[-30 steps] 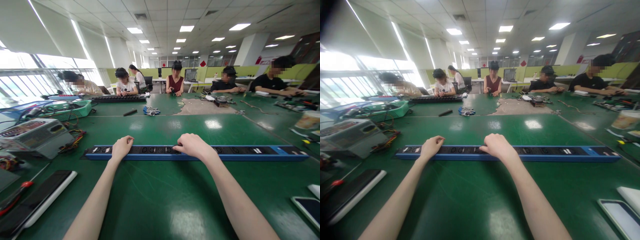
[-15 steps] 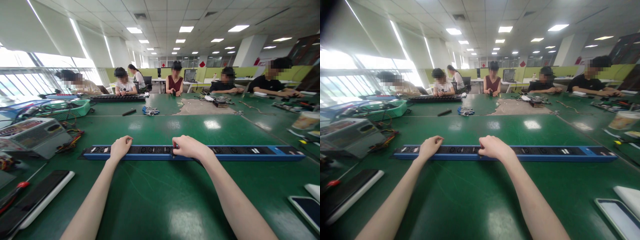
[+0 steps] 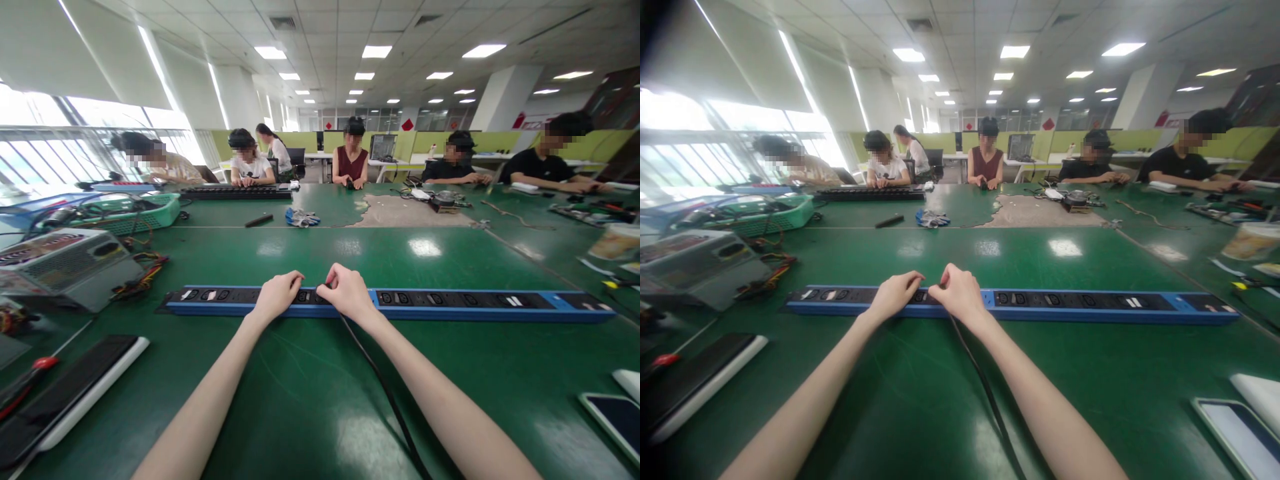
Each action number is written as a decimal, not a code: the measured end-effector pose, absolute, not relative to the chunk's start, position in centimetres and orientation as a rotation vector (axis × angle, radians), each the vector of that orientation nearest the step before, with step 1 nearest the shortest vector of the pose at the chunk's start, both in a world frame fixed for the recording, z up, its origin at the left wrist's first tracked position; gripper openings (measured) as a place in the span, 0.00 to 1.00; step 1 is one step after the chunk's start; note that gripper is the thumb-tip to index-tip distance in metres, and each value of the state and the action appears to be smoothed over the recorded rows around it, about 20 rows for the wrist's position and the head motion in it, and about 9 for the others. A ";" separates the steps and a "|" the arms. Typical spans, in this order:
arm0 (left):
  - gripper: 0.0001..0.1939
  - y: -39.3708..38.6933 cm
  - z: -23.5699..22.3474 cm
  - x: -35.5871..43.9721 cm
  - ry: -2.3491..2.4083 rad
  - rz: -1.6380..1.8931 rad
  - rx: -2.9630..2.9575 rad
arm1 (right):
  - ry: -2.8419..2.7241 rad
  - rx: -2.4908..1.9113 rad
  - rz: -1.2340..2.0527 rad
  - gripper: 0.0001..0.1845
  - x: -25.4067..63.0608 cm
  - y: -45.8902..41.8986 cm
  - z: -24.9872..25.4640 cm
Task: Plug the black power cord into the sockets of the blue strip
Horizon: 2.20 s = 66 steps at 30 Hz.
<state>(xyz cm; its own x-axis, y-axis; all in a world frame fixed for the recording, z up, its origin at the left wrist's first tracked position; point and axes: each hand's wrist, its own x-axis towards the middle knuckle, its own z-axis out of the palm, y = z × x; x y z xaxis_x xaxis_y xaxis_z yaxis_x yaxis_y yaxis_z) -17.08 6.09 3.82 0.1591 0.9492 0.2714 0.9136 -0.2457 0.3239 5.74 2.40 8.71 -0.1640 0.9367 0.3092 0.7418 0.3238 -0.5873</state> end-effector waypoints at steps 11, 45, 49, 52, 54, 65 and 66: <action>0.18 5.6 4.2 -16.7 1.913 0.626 2.297 | -1.999 -1.457 0.448 0.10 4.4 2.5 7.3; 0.16 5.3 4.0 -17.0 1.935 0.645 2.309 | -2.212 -1.684 0.113 0.11 1.6 1.1 8.2; 0.16 5.3 3.9 -16.9 1.940 0.645 2.311 | -2.191 -1.700 0.078 0.12 1.5 0.9 7.9; 0.17 5.3 4.0 -16.8 1.944 0.642 2.311 | -2.194 -1.700 0.055 0.15 1.6 0.8 7.7; 0.17 5.3 4.0 -16.7 1.945 0.637 2.312 | -2.206 -1.696 0.085 0.14 1.7 0.8 7.9; 0.16 5.7 4.2 -16.6 1.971 0.612 2.304 | -2.207 -1.703 0.155 0.13 1.8 0.6 8.3; 0.16 5.7 4.3 -16.7 1.973 0.612 2.302 | -2.216 -1.692 0.198 0.11 2.0 0.9 8.3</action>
<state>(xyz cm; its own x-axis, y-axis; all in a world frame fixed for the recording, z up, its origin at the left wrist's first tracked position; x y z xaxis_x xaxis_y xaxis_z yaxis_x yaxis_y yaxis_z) -16.66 5.71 4.25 0.1082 0.9586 0.2635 0.9393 -0.1854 0.2887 1.98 0.88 8.35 -0.2294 0.9555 0.1855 0.9073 0.2789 -0.3146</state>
